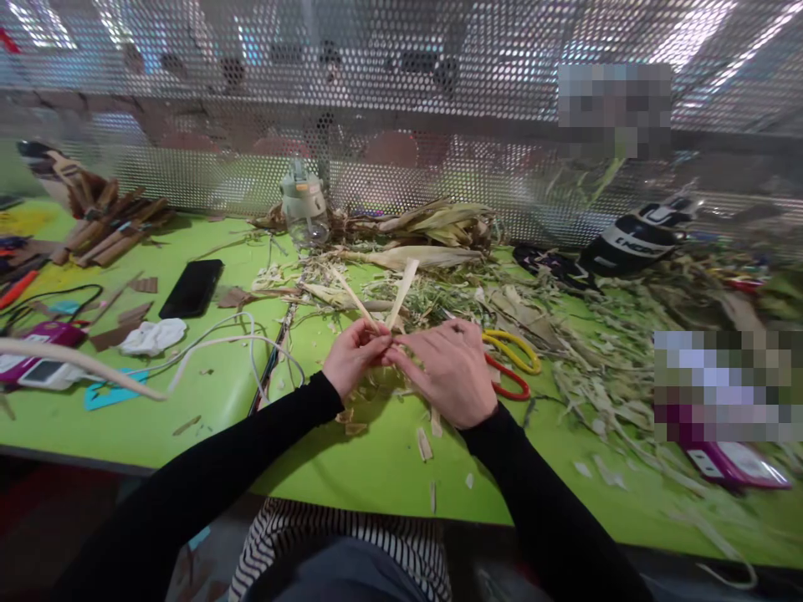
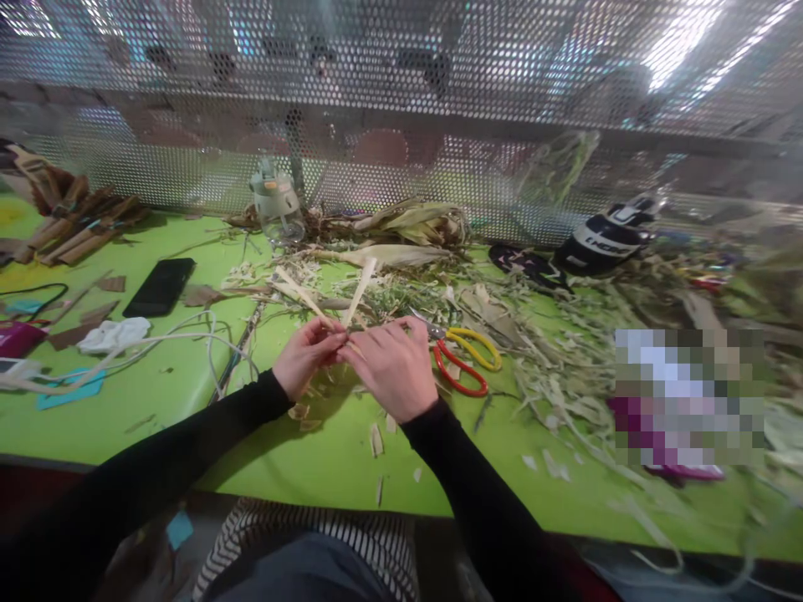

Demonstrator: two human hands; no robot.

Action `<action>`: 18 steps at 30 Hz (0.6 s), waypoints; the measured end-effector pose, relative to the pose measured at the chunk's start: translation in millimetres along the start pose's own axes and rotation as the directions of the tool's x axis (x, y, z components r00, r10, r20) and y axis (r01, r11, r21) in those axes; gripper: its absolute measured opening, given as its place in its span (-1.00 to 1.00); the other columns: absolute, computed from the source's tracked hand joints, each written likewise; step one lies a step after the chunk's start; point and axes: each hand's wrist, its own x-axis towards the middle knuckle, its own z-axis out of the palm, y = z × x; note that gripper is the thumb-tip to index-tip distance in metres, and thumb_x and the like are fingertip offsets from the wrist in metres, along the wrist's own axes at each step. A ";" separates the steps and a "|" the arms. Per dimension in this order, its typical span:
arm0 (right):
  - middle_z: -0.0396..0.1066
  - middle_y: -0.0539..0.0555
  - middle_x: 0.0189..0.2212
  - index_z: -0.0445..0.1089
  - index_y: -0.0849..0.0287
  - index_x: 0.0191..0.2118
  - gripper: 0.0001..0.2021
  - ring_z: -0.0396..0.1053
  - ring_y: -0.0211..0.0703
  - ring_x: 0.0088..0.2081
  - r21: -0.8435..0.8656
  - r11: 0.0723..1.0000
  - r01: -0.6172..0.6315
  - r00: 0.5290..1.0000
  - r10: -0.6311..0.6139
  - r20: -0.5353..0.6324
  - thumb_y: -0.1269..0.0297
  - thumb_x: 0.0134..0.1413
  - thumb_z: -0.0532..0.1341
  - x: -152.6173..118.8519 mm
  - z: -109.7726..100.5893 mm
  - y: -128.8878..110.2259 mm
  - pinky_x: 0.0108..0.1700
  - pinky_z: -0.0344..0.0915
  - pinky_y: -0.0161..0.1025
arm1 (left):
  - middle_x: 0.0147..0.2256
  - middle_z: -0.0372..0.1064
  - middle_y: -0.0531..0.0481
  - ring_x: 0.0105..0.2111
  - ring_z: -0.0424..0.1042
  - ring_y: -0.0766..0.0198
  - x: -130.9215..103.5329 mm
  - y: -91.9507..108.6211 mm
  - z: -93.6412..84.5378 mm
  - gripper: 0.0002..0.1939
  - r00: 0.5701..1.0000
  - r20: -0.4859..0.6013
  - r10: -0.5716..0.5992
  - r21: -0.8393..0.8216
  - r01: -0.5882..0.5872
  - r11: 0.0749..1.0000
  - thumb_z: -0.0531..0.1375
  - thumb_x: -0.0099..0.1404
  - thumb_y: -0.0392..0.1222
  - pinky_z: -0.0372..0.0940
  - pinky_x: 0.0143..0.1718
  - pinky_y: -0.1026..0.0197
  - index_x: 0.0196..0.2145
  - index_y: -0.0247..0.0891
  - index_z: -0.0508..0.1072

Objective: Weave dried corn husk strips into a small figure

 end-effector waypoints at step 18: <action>0.43 0.09 -0.32 0.34 0.15 -0.24 -0.86 0.39 -0.15 -0.28 0.573 0.788 -0.225 0.973 0.150 0.177 0.34 0.22 0.04 -3.1 -5.3 6.0 -0.24 0.32 -0.19 | -0.33 0.49 -0.10 -0.40 0.49 0.36 -10.9 5.8 0.3 -0.85 0.963 0.185 -0.197 -0.082 0.214 0.973 0.27 0.16 -0.26 0.41 -0.24 0.29 -0.30 -0.37 0.47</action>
